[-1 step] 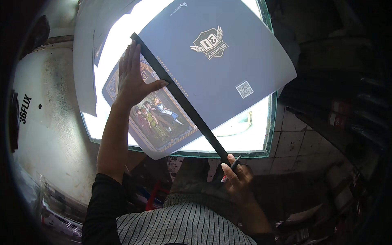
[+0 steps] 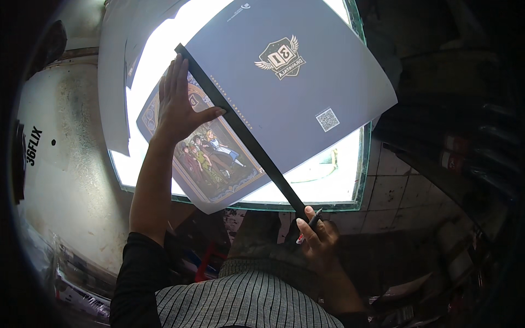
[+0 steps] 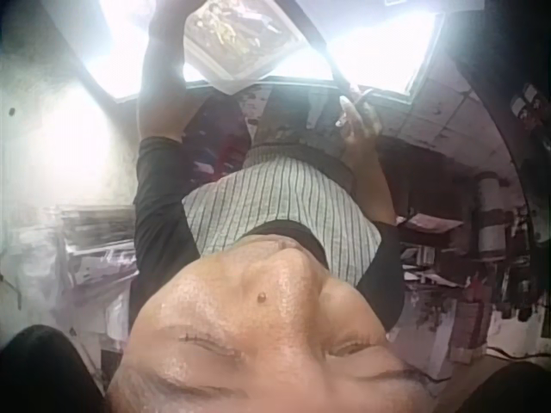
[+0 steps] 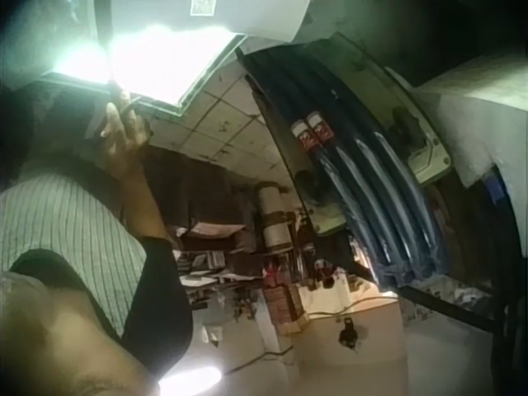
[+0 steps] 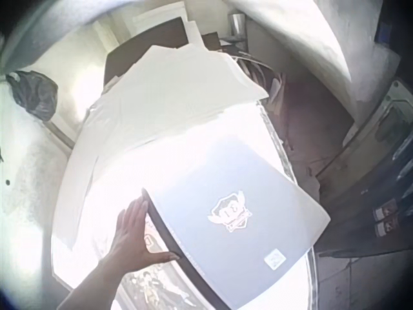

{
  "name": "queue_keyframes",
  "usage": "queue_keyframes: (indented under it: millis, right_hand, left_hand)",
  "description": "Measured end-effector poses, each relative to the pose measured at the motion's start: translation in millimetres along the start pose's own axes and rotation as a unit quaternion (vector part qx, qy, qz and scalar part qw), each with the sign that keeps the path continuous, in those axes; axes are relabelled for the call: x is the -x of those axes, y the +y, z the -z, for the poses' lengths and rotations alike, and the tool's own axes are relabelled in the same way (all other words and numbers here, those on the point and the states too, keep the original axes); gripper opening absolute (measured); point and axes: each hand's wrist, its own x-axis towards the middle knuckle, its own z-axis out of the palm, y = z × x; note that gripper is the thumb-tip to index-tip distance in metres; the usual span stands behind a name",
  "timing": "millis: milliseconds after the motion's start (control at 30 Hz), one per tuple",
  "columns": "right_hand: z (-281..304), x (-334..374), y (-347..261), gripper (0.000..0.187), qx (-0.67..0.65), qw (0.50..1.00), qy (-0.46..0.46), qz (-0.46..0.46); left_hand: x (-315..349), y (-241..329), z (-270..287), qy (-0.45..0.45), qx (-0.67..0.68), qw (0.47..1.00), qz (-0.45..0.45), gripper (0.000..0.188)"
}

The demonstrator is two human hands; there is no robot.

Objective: The person applies a strip of black adhesive tape to the edge of a printed paper poster on a light table, using a pen-like tool to press it down.

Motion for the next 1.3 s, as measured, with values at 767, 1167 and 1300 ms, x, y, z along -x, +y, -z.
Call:
queue_keyframes:
  millis: [767,1167,1300]
  right_hand:
    - [8,-4,3,0.038,0.041,0.997,-0.056,0.042]
    - [0,3,7,0.035,0.043,0.998,-0.045,0.031]
    - [0,1,5,0.036,0.048,0.997,-0.048,0.033]
  left_hand:
    - [-2,4,10,0.048,0.055,0.997,0.004,0.129]
    - [4,0,5,-0.012,0.015,0.998,0.057,0.144]
    - [5,-2,3,-0.013,-0.003,0.998,0.058,0.145]
